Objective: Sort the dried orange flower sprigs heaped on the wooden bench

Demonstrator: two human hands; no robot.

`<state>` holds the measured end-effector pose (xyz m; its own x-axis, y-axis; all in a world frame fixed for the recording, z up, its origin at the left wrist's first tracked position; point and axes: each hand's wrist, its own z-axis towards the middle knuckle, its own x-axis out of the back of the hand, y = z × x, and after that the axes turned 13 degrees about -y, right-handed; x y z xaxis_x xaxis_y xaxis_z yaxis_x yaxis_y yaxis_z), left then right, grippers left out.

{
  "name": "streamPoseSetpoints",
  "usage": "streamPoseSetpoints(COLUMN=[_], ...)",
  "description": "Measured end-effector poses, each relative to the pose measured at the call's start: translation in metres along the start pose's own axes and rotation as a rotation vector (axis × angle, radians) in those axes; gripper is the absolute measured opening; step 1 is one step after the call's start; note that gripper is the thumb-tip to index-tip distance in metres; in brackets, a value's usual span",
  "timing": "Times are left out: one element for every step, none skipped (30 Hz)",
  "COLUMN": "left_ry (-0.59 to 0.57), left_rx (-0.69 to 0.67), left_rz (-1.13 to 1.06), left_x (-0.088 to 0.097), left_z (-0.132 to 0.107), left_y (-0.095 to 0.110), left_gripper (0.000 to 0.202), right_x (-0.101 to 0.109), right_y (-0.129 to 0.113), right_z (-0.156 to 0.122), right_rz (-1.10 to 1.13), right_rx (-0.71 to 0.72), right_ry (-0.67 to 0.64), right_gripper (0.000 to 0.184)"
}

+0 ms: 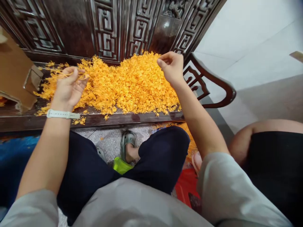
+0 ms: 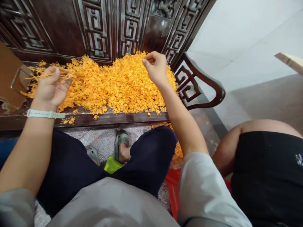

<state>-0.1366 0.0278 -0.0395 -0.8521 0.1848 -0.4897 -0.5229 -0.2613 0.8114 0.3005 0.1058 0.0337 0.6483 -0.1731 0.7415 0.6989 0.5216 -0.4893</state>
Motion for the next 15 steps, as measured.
streamPoseSetpoints(left_ry=[-0.025, -0.049, -0.068, -0.08, -0.086, -0.087, -0.084, -0.079, -0.075, -0.076, -0.083, -0.095, -0.108, -0.124, -0.135], left_rx=[0.0, -0.003, -0.008, -0.012, -0.017, -0.018, -0.021, -0.024, -0.031, -0.04, -0.05, -0.059, -0.066, -0.068, -0.065], left_rz=[-0.008, -0.015, -0.018, -0.013, 0.002, 0.024, 0.05, 0.078, 0.104, 0.126, 0.145, 0.16, 0.172, 0.182, 0.197], left_x=[-0.006, -0.011, -0.017, -0.022, -0.026, -0.029, -0.032, -0.034, -0.036, -0.037, -0.038, -0.039, -0.041, -0.042, -0.044], left_z=[-0.001, -0.001, -0.001, -0.001, -0.001, -0.001, 0.0, 0.0, 0.001, 0.002, 0.003, 0.004, 0.005, 0.006, 0.006], left_y=[-0.002, -0.004, -0.006, -0.007, -0.009, -0.01, -0.011, -0.012, -0.013, -0.013, -0.014, -0.014, -0.015, -0.016, -0.016], left_gripper=[0.015, 0.015, 0.015, 0.016, 0.017, 0.018, 0.02, 0.023, 0.025, 0.028, 0.03, 0.032, 0.036, 0.042, 0.051], right_x=[-0.009, -0.021, -0.034, -0.049, -0.064, -0.079, -0.095, -0.11, -0.124, -0.136, -0.146, -0.154, -0.159, -0.163, -0.164], right_y=[-0.009, -0.02, -0.033, -0.047, -0.061, -0.075, -0.089, -0.1, -0.11, -0.118, -0.125, -0.129, -0.133, -0.135, -0.138], right_z=[-0.006, -0.013, -0.02, -0.026, -0.031, -0.035, -0.036, -0.035, -0.032, -0.028, -0.022, -0.016, -0.01, -0.005, 0.0], right_rz=[0.063, 0.124, 0.175, 0.214, 0.24, 0.253, 0.257, 0.255, 0.25, 0.243, 0.235, 0.226, 0.22, 0.221, 0.238], right_rx=[0.006, 0.017, 0.031, 0.048, 0.067, 0.09, 0.12, 0.155, 0.191, 0.221, 0.232, 0.223, 0.198, 0.168, 0.145], right_ry=[-0.029, -0.076, -0.14, -0.214, -0.29, -0.364, -0.428, -0.479, -0.514, -0.533, -0.538, -0.535, -0.528, -0.524, -0.518], right_gripper=[0.073, 0.068, 0.064, 0.06, 0.057, 0.056, 0.056, 0.057, 0.057, 0.053, 0.044, 0.032, 0.022, 0.018, 0.018])
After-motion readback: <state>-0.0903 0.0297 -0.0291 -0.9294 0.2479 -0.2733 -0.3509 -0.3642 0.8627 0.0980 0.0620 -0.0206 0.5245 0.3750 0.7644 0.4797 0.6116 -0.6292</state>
